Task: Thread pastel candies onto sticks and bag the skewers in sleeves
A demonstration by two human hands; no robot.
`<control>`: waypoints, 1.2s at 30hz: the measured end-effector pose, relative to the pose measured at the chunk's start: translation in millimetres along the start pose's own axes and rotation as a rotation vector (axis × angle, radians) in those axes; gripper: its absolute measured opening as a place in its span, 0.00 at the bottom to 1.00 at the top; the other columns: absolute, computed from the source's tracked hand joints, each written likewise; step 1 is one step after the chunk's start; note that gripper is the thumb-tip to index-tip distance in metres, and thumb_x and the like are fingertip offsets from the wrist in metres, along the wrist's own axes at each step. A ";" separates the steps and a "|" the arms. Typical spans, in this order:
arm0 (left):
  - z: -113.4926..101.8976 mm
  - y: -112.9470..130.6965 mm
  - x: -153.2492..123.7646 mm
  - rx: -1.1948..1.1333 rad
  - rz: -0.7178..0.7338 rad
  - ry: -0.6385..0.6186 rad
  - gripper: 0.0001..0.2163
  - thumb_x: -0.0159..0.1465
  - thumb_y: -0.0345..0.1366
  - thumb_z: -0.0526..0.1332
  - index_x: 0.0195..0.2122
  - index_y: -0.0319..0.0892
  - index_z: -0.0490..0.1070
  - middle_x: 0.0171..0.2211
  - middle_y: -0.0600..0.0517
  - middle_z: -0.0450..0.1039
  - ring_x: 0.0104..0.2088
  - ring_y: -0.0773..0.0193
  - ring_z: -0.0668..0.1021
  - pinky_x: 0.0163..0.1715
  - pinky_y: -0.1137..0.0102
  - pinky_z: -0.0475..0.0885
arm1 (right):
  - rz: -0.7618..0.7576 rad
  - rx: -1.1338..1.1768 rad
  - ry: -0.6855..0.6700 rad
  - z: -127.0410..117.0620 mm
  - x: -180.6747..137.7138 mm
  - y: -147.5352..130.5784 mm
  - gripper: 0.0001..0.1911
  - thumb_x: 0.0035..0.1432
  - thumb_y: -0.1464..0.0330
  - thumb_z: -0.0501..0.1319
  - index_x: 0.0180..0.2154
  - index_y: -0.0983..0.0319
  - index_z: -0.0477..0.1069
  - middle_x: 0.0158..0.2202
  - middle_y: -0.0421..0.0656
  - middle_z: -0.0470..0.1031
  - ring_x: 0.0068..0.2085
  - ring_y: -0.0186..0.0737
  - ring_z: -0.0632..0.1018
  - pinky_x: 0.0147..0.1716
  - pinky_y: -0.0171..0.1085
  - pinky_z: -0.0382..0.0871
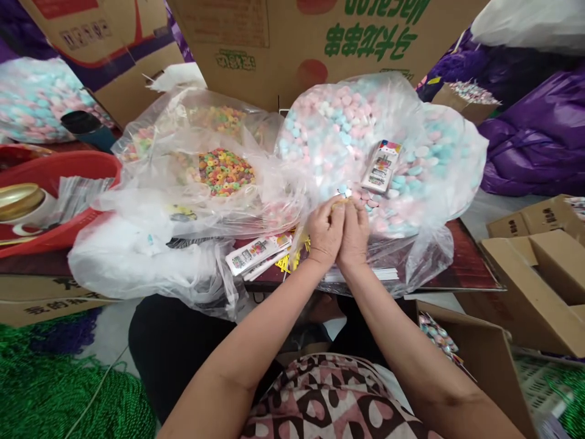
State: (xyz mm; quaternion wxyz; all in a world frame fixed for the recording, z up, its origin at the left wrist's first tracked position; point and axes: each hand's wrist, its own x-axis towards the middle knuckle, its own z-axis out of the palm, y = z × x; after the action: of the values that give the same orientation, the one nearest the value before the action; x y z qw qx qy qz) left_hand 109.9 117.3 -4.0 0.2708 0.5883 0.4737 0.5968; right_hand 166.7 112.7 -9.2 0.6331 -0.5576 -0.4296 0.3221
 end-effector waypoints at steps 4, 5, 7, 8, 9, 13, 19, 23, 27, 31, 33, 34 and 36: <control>-9.8 -28.1 9.3 0.074 -0.063 -0.046 0.17 0.71 0.40 0.48 0.53 0.40 0.71 0.55 0.45 0.74 0.57 0.63 0.74 0.62 0.63 0.65 | -0.177 -0.179 -0.007 15.0 14.1 18.8 0.20 0.63 0.59 0.52 0.50 0.64 0.69 0.51 0.52 0.75 0.52 0.45 0.74 0.58 0.48 0.65; -12.1 -33.3 11.2 0.087 -0.073 -0.053 0.17 0.71 0.39 0.48 0.55 0.40 0.69 0.56 0.45 0.73 0.59 0.63 0.72 0.64 0.63 0.63 | -0.250 -0.249 -0.041 16.4 17.4 22.3 0.20 0.64 0.59 0.51 0.50 0.64 0.69 0.51 0.53 0.75 0.53 0.46 0.74 0.58 0.48 0.64; -15.9 -41.8 14.0 0.097 -0.105 -0.070 0.18 0.71 0.37 0.47 0.58 0.39 0.66 0.60 0.45 0.69 0.62 0.64 0.69 0.66 0.64 0.59 | -0.385 -0.397 -0.133 16.7 22.1 27.5 0.20 0.65 0.61 0.49 0.51 0.64 0.70 0.52 0.54 0.75 0.55 0.47 0.73 0.59 0.49 0.63; -17.2 -45.1 15.2 0.098 -0.131 -0.083 0.19 0.71 0.37 0.46 0.59 0.38 0.65 0.61 0.44 0.67 0.63 0.64 0.67 0.67 0.65 0.57 | -0.438 -0.468 -0.182 16.1 23.5 29.2 0.20 0.66 0.63 0.48 0.52 0.63 0.70 0.53 0.54 0.74 0.56 0.47 0.72 0.60 0.49 0.62; -18.0 -47.7 16.3 0.100 -0.161 -0.092 0.20 0.71 0.36 0.46 0.60 0.37 0.64 0.63 0.44 0.65 0.65 0.64 0.65 0.68 0.65 0.55 | -0.479 -0.533 -0.229 14.9 24.1 30.1 0.20 0.66 0.64 0.48 0.53 0.63 0.70 0.54 0.54 0.73 0.58 0.47 0.71 0.61 0.50 0.61; -18.0 -50.8 20.9 0.134 -0.271 -0.102 0.21 0.71 0.37 0.45 0.60 0.34 0.64 0.65 0.41 0.61 0.67 0.63 0.61 0.69 0.64 0.50 | -0.500 -0.678 -0.341 5.9 24.3 26.4 0.21 0.64 0.66 0.52 0.56 0.63 0.70 0.62 0.53 0.67 0.65 0.49 0.64 0.65 0.52 0.54; -17.9 -30.9 27.3 0.186 -0.264 -0.087 0.21 0.71 0.43 0.47 0.58 0.40 0.68 0.63 0.45 0.65 0.67 0.59 0.62 0.68 0.61 0.51 | -0.220 -0.357 -0.341 -19.5 37.7 12.1 0.21 0.64 0.61 0.53 0.55 0.57 0.73 0.60 0.43 0.72 0.62 0.44 0.69 0.64 0.51 0.58; -24.7 -13.4 28.7 0.210 -0.307 -0.160 0.20 0.70 0.41 0.51 0.58 0.40 0.69 0.63 0.45 0.66 0.65 0.56 0.65 0.66 0.61 0.57 | -0.097 -0.184 -0.337 -31.7 43.7 13.5 0.21 0.62 0.62 0.54 0.54 0.57 0.74 0.54 0.42 0.77 0.56 0.44 0.76 0.59 0.49 0.66; -37.9 -3.2 30.1 0.114 -0.263 -0.250 0.15 0.68 0.36 0.54 0.52 0.42 0.74 0.56 0.48 0.74 0.59 0.60 0.72 0.63 0.64 0.63 | -0.083 -0.145 -0.322 -35.1 37.2 13.0 0.20 0.60 0.63 0.55 0.52 0.56 0.76 0.54 0.41 0.77 0.56 0.45 0.76 0.59 0.49 0.67; -50.8 7.0 25.5 -0.031 -0.271 -0.247 0.14 0.67 0.35 0.54 0.50 0.43 0.75 0.43 0.50 0.81 0.45 0.62 0.80 0.49 0.67 0.75 | -0.171 -0.217 -0.393 -29.8 26.2 8.7 0.20 0.60 0.66 0.55 0.51 0.58 0.77 0.55 0.42 0.76 0.59 0.44 0.74 0.62 0.48 0.62; -56.9 14.5 18.3 -0.067 -0.227 -0.203 0.13 0.67 0.35 0.54 0.49 0.42 0.75 0.38 0.50 0.81 0.39 0.64 0.81 0.43 0.69 0.77 | -0.248 -0.284 -0.485 -26.6 21.6 7.7 0.18 0.58 0.67 0.56 0.48 0.58 0.78 0.55 0.42 0.76 0.59 0.44 0.73 0.64 0.48 0.60; -60.5 18.6 14.1 -0.064 -0.191 -0.194 0.13 0.67 0.35 0.55 0.48 0.42 0.75 0.37 0.50 0.81 0.38 0.64 0.81 0.42 0.69 0.77 | -0.271 -0.304 -0.501 -26.2 19.5 7.0 0.18 0.58 0.67 0.56 0.47 0.57 0.79 0.55 0.42 0.76 0.59 0.44 0.73 0.64 0.48 0.60; -69.9 26.3 6.9 -0.019 -0.060 -0.200 0.12 0.67 0.35 0.54 0.46 0.43 0.76 0.38 0.50 0.81 0.39 0.65 0.81 0.44 0.69 0.76 | -0.248 -0.324 -0.434 -29.2 15.4 4.3 0.18 0.60 0.66 0.55 0.47 0.57 0.78 0.53 0.42 0.78 0.56 0.44 0.76 0.61 0.50 0.64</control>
State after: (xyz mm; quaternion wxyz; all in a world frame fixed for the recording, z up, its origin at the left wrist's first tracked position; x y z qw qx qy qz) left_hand 47.9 95.5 32.2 0.3400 0.6280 0.4560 0.5311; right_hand 199.9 114.5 -10.8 0.4639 -0.5127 -0.6654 0.2812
